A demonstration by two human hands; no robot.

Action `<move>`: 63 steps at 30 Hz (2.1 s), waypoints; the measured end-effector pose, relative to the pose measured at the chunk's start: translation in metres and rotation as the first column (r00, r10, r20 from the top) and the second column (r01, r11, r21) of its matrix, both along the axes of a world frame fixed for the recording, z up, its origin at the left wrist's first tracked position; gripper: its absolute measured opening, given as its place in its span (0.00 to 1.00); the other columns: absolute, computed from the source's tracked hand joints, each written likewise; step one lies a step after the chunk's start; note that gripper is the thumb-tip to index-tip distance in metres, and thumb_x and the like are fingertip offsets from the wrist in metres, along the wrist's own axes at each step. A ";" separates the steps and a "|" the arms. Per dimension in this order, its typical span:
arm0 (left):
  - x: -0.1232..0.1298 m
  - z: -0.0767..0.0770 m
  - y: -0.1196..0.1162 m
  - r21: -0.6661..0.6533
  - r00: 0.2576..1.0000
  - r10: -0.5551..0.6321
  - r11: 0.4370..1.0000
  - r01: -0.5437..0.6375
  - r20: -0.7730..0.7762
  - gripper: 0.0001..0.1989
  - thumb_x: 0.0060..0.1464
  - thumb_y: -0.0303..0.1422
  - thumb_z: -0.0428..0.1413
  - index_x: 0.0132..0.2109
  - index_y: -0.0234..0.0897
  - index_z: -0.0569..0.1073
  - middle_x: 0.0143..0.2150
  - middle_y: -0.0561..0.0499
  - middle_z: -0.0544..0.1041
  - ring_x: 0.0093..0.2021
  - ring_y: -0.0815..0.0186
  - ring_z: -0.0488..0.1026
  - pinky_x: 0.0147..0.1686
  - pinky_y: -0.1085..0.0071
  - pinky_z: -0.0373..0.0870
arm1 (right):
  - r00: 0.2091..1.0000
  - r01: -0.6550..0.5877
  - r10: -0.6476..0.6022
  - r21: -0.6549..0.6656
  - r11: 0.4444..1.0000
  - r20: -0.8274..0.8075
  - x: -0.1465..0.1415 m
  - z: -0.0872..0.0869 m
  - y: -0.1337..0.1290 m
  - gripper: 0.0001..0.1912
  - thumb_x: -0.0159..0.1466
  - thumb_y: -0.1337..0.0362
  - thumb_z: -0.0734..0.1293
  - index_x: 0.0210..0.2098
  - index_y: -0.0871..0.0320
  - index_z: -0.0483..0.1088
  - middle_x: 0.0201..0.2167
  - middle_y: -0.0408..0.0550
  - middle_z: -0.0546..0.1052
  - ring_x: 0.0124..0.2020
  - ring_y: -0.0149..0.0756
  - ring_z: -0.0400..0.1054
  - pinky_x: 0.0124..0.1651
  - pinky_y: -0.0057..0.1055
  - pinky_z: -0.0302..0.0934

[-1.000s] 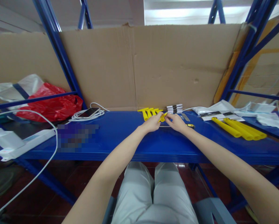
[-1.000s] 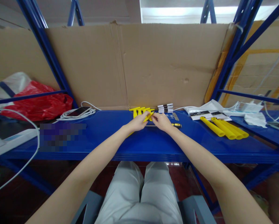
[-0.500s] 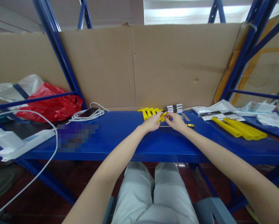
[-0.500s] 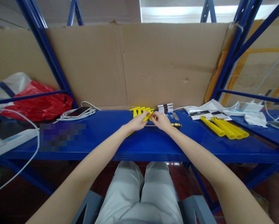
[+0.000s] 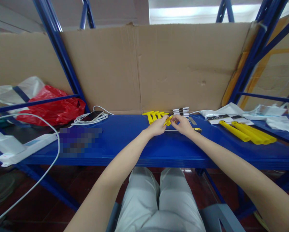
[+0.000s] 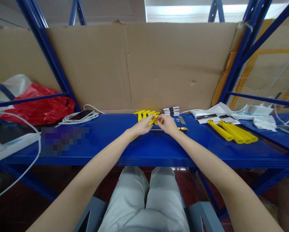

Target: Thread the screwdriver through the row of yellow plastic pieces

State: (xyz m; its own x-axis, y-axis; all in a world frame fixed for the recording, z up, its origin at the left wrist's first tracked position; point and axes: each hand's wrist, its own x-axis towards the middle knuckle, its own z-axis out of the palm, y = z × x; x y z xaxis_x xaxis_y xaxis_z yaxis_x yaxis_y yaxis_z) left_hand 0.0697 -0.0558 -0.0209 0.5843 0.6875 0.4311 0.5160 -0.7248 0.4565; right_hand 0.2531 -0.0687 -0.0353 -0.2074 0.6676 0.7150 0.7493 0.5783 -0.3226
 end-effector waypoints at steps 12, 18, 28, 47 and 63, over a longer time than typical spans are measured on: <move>-0.002 0.002 0.004 0.032 1.000 0.014 0.999 -0.013 -0.018 0.20 0.56 0.21 0.51 0.55 0.38 0.64 0.58 0.39 0.74 0.60 0.54 0.72 0.60 0.55 0.66 | 0.998 0.033 -0.033 0.000 0.999 0.047 0.003 0.002 0.001 0.07 0.62 0.64 0.62 0.32 0.55 0.72 0.29 0.49 0.79 0.29 0.39 0.71 0.38 0.34 0.64; -0.004 0.002 0.005 0.071 0.997 0.012 0.997 -0.007 -0.072 0.20 0.58 0.22 0.51 0.57 0.36 0.62 0.60 0.37 0.73 0.61 0.52 0.71 0.60 0.53 0.65 | 0.974 0.165 -0.156 0.039 0.986 -0.164 0.042 0.010 0.019 0.04 0.58 0.63 0.64 0.29 0.55 0.71 0.27 0.47 0.78 0.28 0.36 0.70 0.36 0.32 0.65; -0.006 -0.002 0.011 0.103 0.997 -0.001 0.995 0.010 -0.083 0.20 0.58 0.23 0.51 0.57 0.38 0.63 0.60 0.38 0.74 0.60 0.53 0.73 0.60 0.52 0.66 | 0.871 0.467 -0.488 -0.384 0.797 0.047 0.127 0.000 0.032 0.10 0.52 0.67 0.69 0.17 0.54 0.67 0.18 0.44 0.75 0.26 0.37 0.71 0.34 0.30 0.64; -0.005 -0.001 0.009 0.077 0.998 -0.004 0.997 0.009 -0.069 0.21 0.57 0.22 0.52 0.57 0.38 0.63 0.59 0.38 0.74 0.61 0.52 0.72 0.61 0.52 0.66 | 0.747 0.661 -0.558 -0.317 0.680 0.362 0.108 -0.008 0.053 0.10 0.64 0.65 0.65 0.35 0.58 0.79 0.39 0.57 0.83 0.43 0.45 0.77 0.44 0.31 0.66; 0.052 0.015 0.024 -0.476 0.931 0.123 0.877 0.060 0.344 0.15 0.55 0.16 0.54 0.46 0.36 0.62 0.37 0.50 0.75 0.33 0.69 0.76 0.41 0.69 0.74 | 0.828 0.541 -0.558 -0.335 0.771 0.053 0.117 -0.001 0.033 0.10 0.60 0.66 0.64 0.35 0.58 0.79 0.36 0.52 0.83 0.39 0.42 0.76 0.45 0.33 0.67</move>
State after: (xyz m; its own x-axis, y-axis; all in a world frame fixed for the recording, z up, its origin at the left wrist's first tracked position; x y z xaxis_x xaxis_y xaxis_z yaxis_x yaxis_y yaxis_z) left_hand 0.1222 -0.0315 -0.0059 0.4302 0.8750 0.2222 0.2725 -0.3605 0.8921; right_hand 0.3705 -0.0356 -0.0359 0.2938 0.8497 0.4378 0.8864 -0.0709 -0.4574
